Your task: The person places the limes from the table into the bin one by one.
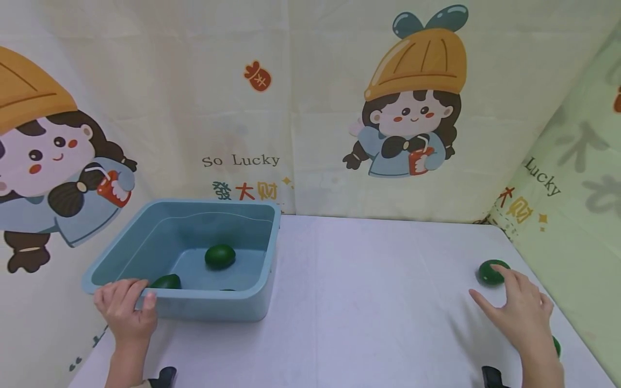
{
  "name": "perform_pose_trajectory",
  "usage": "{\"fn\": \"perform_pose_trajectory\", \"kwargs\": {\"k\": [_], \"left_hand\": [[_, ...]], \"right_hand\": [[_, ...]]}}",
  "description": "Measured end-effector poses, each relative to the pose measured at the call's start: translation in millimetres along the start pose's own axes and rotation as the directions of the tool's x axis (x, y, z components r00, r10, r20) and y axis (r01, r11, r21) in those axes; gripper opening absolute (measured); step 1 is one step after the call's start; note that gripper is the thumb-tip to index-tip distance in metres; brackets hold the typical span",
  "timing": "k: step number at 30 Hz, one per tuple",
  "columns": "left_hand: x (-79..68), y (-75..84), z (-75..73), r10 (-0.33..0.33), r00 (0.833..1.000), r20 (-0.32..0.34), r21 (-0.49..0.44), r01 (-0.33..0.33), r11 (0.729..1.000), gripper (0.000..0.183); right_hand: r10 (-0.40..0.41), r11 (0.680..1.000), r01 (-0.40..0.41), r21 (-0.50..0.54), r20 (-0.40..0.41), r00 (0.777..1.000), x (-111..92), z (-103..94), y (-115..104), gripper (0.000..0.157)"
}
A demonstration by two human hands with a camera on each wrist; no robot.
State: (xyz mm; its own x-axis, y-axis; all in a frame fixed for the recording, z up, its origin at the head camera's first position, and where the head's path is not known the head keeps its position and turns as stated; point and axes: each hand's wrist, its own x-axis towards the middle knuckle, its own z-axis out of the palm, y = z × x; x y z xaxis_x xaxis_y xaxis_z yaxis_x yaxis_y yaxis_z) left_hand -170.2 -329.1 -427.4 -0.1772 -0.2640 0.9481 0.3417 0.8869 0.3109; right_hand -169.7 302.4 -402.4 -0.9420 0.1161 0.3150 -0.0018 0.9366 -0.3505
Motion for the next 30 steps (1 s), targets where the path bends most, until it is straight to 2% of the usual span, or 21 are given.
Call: {"fn": "perform_pose_trajectory", "kwargs": {"k": [8, 13, 20, 23, 27, 30], "left_hand": [[-1.4, -0.2, -0.6, 0.002, 1.000, 0.000, 0.009, -0.002, 1.000, 0.073], [1.0, 3.8, 0.1, 0.006, 1.000, -0.023, -0.006, -0.007, 1.000, 0.074], [0.5, 6.6, 0.7, 0.008, 0.999, -0.039, -0.018, -0.008, 1.000, 0.074], [-0.9, 6.5, -0.2, 0.009, 0.999, -0.031, -0.012, -0.010, 1.000, 0.073], [-2.9, 5.6, -1.4, 0.012, 1.000, -0.023, -0.006, -0.012, 1.000, 0.073], [-4.1, 5.4, -1.9, 0.012, 1.000, -0.022, -0.010, -0.013, 1.000, 0.073]], "right_hand": [[0.147, 0.986, -0.143, -0.079, 0.048, 0.988, -11, -5.6, 32, 0.079], [0.257, 0.960, -0.241, -0.143, 0.104, 0.961, -19, -6.5, 53, 0.085], [0.352, 0.930, -0.324, -0.172, 0.167, 0.921, -35, -1.8, 77, 0.090], [0.410, 0.907, -0.372, -0.198, 0.215, 0.886, -37, 0.5, 86, 0.095], [0.497, 0.865, -0.442, -0.236, 0.284, 0.820, -40, 4.0, 96, 0.103], [0.535, 0.843, -0.474, -0.254, 0.311, 0.786, -42, 6.1, 102, 0.106]]}}
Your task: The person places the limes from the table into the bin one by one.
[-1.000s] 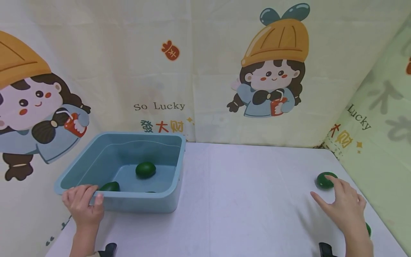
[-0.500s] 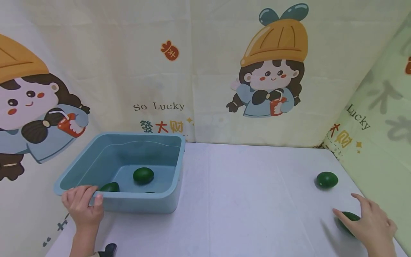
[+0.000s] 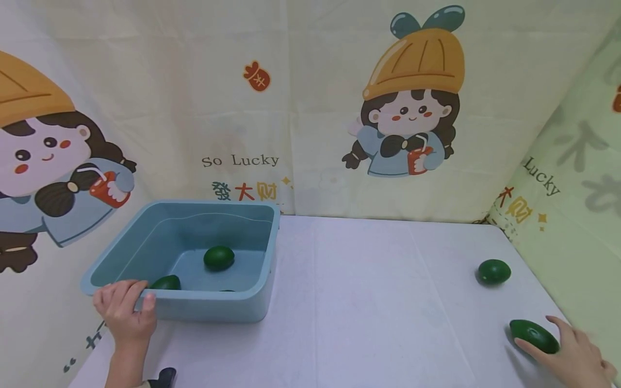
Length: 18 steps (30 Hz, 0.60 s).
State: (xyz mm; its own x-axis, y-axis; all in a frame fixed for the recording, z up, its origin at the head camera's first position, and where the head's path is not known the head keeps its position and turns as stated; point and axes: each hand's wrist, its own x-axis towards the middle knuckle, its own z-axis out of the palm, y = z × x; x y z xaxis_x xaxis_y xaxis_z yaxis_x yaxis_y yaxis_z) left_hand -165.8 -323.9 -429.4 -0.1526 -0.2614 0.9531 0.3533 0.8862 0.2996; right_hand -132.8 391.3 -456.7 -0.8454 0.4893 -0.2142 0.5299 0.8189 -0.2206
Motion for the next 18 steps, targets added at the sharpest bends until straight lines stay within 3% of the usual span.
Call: {"fn": "perform_pose_trajectory", "kwargs": {"k": [7, 18], "left_hand": [[0.7, -0.3, 0.4, -0.004, 1.000, 0.008, 0.000, 0.004, 1.000, 0.073], [1.0, -1.4, 0.8, 0.002, 1.000, -0.001, -0.005, -0.002, 1.000, 0.072]], "right_hand": [[0.067, 0.997, -0.064, -0.044, 0.071, 0.995, 5.6, 5.3, 6.5, 0.112], [0.121, 0.986, -0.103, -0.131, 0.134, 0.984, 6.4, 4.0, 0.8, 0.107]]}}
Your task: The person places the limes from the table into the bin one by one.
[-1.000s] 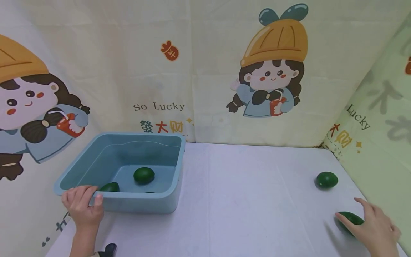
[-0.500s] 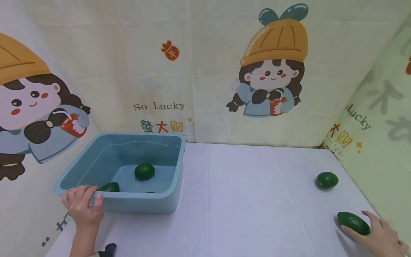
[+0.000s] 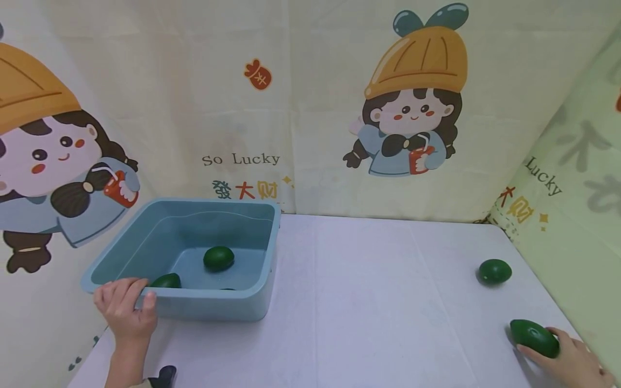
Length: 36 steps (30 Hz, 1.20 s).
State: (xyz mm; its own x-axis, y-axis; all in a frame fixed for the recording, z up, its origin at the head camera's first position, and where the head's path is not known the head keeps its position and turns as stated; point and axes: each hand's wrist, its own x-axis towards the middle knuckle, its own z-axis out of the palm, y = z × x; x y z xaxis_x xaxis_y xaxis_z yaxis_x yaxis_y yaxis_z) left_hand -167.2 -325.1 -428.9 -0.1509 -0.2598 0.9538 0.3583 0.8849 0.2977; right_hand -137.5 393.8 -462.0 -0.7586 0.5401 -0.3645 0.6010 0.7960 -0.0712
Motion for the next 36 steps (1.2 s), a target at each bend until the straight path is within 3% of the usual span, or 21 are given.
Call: {"fn": "perform_pose_trajectory", "kwargs": {"k": [11, 18, 21, 25, 36], "left_hand": [[0.1, -1.1, -0.2, 0.003, 1.000, -0.014, -0.012, -0.003, 1.000, 0.072], [-0.7, -2.0, -0.6, -0.003, 1.000, 0.006, -0.001, 0.003, 1.000, 0.073], [-0.2, -1.5, -0.7, -0.006, 1.000, 0.006, -0.003, 0.006, 1.000, 0.074], [0.1, -1.6, -0.6, -0.010, 1.000, 0.009, 0.002, 0.010, 1.000, 0.074], [0.4, -2.7, 0.4, -0.010, 1.000, 0.011, 0.003, 0.010, 1.000, 0.074]], "right_hand": [[-0.037, 0.998, 0.035, -0.043, -0.041, 0.998, 5, 1.8, 1, 0.117], [-0.139, 0.990, 0.141, 0.018, -0.102, 0.985, -4, -6.7, -10, 0.102], [-0.249, 0.965, 0.261, 0.041, -0.186, 0.951, -8, -11.3, -16, 0.094], [-0.379, 0.909, 0.414, 0.048, -0.317, 0.869, -15, -16.1, -30, 0.084], [-0.513, 0.808, 0.589, 0.032, -0.455, 0.728, -39, -35.3, -90, 0.083]]}}
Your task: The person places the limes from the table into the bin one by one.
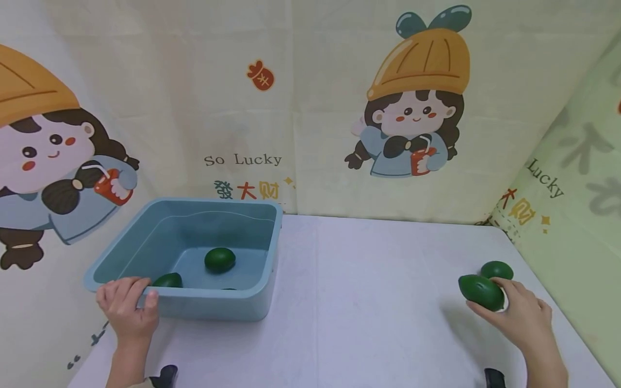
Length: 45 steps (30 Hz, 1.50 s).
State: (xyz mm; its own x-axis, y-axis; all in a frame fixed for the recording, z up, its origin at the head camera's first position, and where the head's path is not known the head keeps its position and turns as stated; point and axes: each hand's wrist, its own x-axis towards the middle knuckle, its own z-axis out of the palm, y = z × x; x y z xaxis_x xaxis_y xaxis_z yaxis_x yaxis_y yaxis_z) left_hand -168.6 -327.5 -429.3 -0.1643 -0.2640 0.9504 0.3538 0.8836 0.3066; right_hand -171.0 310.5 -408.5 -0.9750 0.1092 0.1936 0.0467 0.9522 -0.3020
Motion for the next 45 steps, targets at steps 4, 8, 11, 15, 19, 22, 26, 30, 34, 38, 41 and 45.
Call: {"fn": "perform_pose_trajectory", "kwargs": {"k": [4, 8, 11, 15, 19, 22, 26, 30, 34, 38, 41, 45], "left_hand": [[-0.7, -1.1, -0.5, 0.001, 1.000, 0.000, -0.003, -0.001, 1.000, 0.073], [-1.7, -2.6, -1.0, 0.004, 1.000, 0.003, 0.002, -0.004, 1.000, 0.073], [-2.3, -3.5, -1.1, 0.006, 1.000, 0.003, 0.008, -0.006, 1.000, 0.074], [-2.7, -3.8, -0.8, 0.004, 1.000, 0.005, 0.004, -0.004, 1.000, 0.074], [-3.4, -3.4, -0.7, 0.000, 1.000, 0.008, 0.010, 0.000, 1.000, 0.074], [-3.3, -2.8, -0.7, 0.001, 1.000, 0.004, 0.011, -0.001, 1.000, 0.074], [-2.6, -1.6, -0.2, 0.008, 1.000, -0.010, 0.004, -0.007, 1.000, 0.074], [-2.1, -0.3, 0.5, 0.009, 1.000, -0.023, -0.006, -0.009, 1.000, 0.074], [-1.8, 0.6, 1.0, 0.003, 1.000, -0.027, -0.007, -0.003, 1.000, 0.074], [-1.1, 2.0, 1.4, -0.002, 1.000, -0.030, -0.006, 0.002, 1.000, 0.074], [-1.0, 2.3, 1.6, -0.001, 0.999, -0.041, -0.011, 0.000, 1.000, 0.075], [-2.2, 0.2, 1.6, 0.005, 0.999, -0.046, -0.014, -0.005, 1.000, 0.075]], "right_hand": [[-0.076, 0.996, 0.079, 0.047, -0.057, 0.995, 7, 0.0, -23, 0.077], [-0.161, 0.983, 0.170, 0.070, -0.121, 0.979, 16, 0.5, -48, 0.070], [-0.213, 0.971, 0.225, 0.076, -0.146, 0.966, 24, 0.8, -66, 0.070], [-0.267, 0.956, 0.281, 0.081, -0.150, 0.952, 32, 2.1, -87, 0.069], [-0.321, 0.937, 0.337, 0.091, -0.153, 0.935, 40, 6.0, -104, 0.067], [-0.367, 0.918, 0.385, 0.091, -0.168, 0.915, 44, 9.4, -117, 0.066], [-0.425, 0.893, 0.443, 0.075, -0.176, 0.888, 50, 11.3, -134, 0.065], [-0.466, 0.874, 0.481, 0.070, -0.164, 0.870, 55, 10.0, -153, 0.064], [-0.507, 0.849, 0.524, 0.071, -0.172, 0.845, 59, 7.8, -173, 0.066], [-0.560, 0.814, 0.577, 0.065, -0.175, 0.810, 63, 6.1, -194, 0.066], [-0.591, 0.794, 0.605, 0.058, -0.157, 0.791, 66, 5.4, -211, 0.065], [-0.630, 0.768, 0.639, 0.043, -0.127, 0.766, 69, 6.0, -235, 0.064]]}}
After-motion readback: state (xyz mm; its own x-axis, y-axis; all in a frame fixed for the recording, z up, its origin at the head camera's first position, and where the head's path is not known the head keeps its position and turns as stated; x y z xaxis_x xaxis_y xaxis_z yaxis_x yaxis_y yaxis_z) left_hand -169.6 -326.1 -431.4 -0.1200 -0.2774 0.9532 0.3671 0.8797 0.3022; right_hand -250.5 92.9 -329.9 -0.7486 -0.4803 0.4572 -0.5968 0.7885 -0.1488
